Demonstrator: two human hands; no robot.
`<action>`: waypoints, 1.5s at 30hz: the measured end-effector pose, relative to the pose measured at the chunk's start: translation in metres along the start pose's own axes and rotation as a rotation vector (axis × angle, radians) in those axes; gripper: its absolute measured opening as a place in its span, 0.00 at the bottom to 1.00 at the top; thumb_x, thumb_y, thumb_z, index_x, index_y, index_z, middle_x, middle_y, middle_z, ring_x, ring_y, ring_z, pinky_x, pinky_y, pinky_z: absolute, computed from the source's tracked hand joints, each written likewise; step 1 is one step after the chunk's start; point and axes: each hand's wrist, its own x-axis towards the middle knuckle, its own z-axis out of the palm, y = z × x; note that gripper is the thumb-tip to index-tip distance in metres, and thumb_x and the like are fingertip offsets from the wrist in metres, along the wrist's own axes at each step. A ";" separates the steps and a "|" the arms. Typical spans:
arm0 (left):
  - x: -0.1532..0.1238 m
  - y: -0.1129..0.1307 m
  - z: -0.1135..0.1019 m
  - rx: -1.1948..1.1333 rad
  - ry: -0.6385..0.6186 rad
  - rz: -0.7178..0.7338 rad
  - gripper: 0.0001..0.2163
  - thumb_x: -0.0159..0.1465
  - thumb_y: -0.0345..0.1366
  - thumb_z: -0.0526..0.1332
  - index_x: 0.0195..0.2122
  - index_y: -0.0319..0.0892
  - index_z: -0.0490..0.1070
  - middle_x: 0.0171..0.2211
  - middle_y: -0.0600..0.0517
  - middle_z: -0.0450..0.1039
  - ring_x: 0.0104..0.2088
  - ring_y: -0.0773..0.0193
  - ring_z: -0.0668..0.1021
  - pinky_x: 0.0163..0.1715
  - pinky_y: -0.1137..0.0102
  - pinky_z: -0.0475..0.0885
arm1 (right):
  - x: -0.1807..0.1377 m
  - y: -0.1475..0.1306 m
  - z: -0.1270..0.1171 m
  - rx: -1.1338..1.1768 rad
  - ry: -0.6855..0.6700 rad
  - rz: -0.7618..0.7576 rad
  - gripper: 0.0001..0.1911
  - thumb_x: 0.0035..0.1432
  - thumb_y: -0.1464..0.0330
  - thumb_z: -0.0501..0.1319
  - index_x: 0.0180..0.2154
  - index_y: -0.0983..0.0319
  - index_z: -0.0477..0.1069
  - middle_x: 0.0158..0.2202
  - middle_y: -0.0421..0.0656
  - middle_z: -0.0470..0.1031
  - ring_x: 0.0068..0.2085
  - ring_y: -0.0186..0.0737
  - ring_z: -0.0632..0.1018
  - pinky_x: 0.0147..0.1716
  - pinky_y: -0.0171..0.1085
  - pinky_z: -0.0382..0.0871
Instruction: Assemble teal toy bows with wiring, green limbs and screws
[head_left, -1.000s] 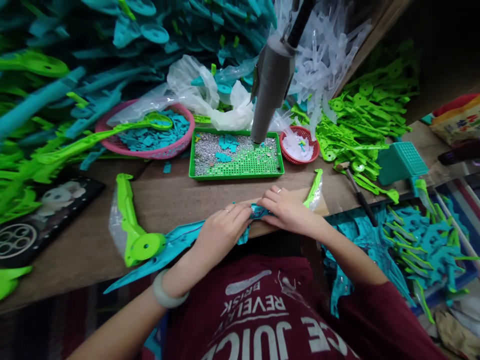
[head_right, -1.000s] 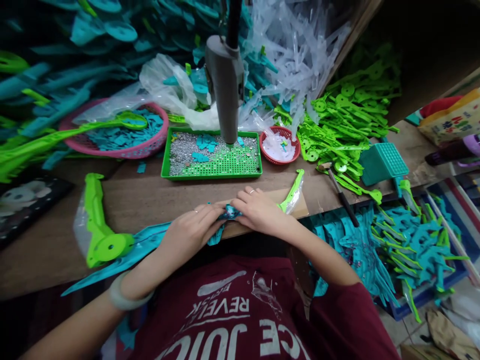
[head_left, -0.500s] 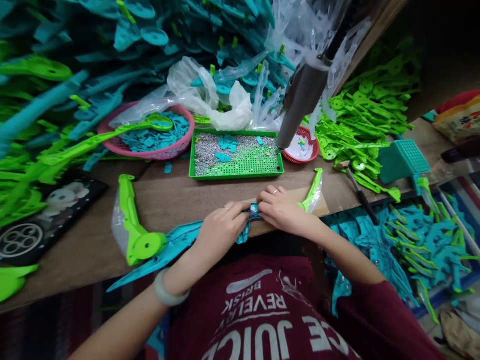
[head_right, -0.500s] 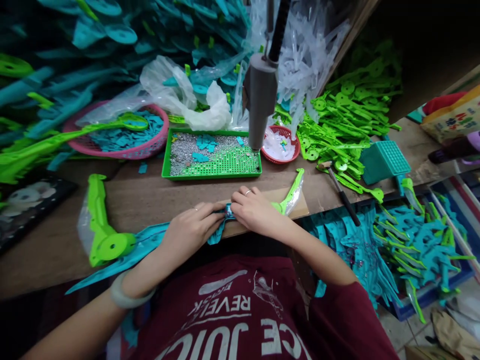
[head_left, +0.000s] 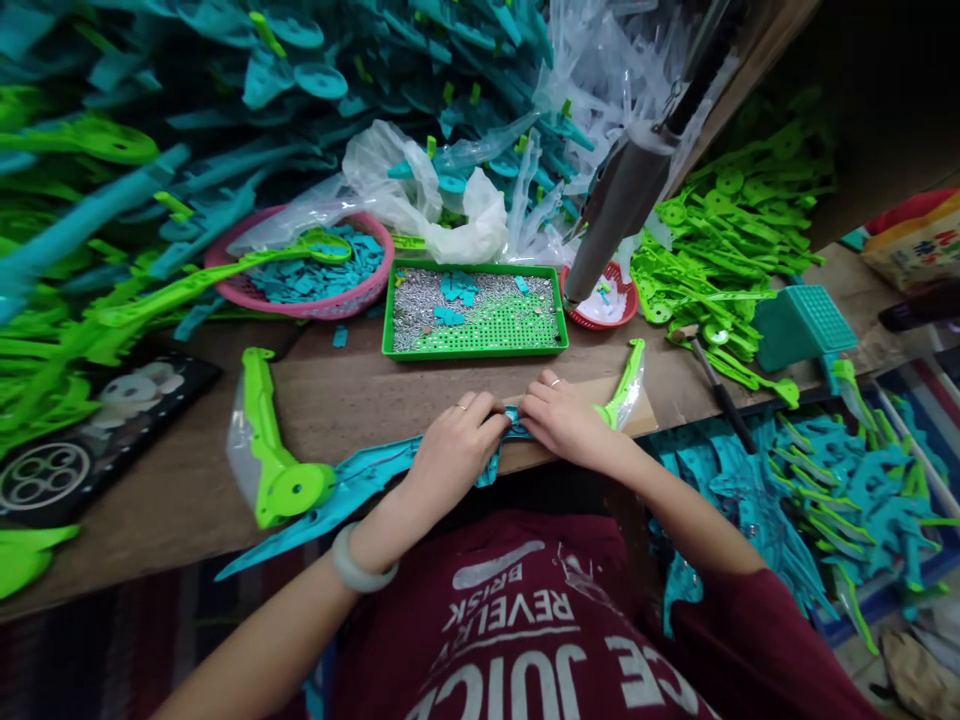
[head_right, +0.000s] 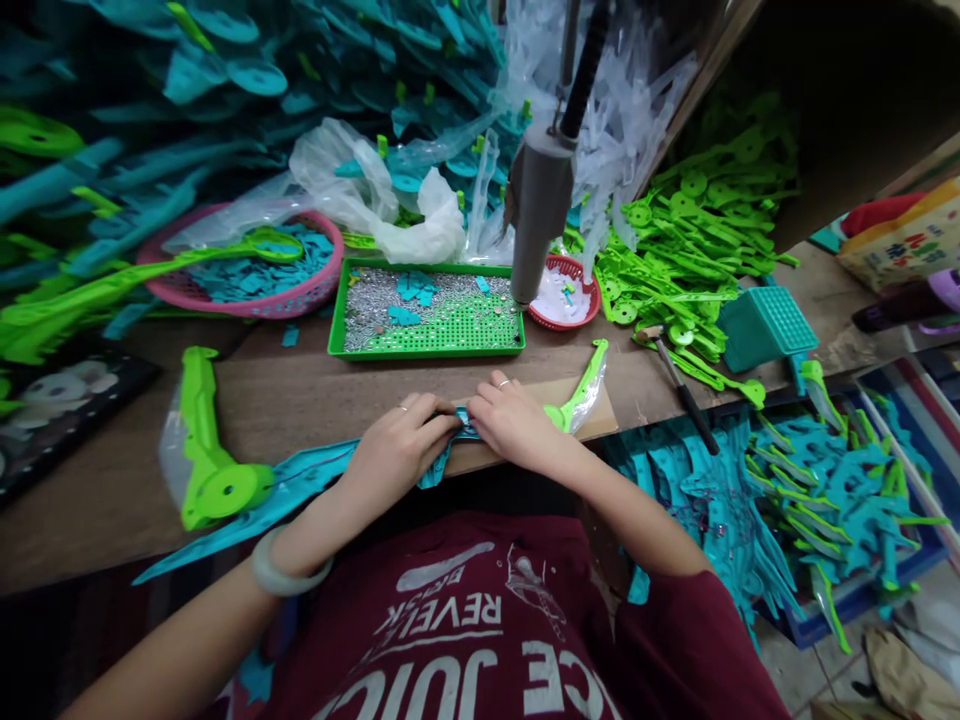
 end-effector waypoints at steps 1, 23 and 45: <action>-0.001 -0.001 0.001 -0.022 0.006 -0.005 0.07 0.71 0.30 0.57 0.40 0.40 0.75 0.40 0.47 0.74 0.39 0.57 0.73 0.36 0.65 0.70 | -0.001 0.001 -0.001 0.027 -0.009 -0.010 0.08 0.69 0.69 0.57 0.40 0.65 0.74 0.38 0.48 0.71 0.46 0.47 0.66 0.43 0.42 0.61; 0.009 -0.005 -0.002 -0.110 -0.085 -0.116 0.07 0.70 0.33 0.59 0.34 0.42 0.72 0.37 0.49 0.71 0.38 0.57 0.71 0.36 0.65 0.69 | 0.004 -0.008 0.012 -0.037 0.085 0.084 0.11 0.69 0.71 0.54 0.36 0.65 0.72 0.37 0.50 0.70 0.44 0.50 0.65 0.44 0.45 0.64; 0.012 0.000 0.004 -0.178 -0.095 -0.209 0.08 0.70 0.31 0.56 0.35 0.41 0.73 0.39 0.46 0.71 0.40 0.53 0.71 0.36 0.62 0.67 | -0.002 -0.004 0.023 0.094 0.162 0.083 0.13 0.69 0.72 0.51 0.33 0.62 0.71 0.33 0.48 0.69 0.38 0.47 0.64 0.41 0.45 0.64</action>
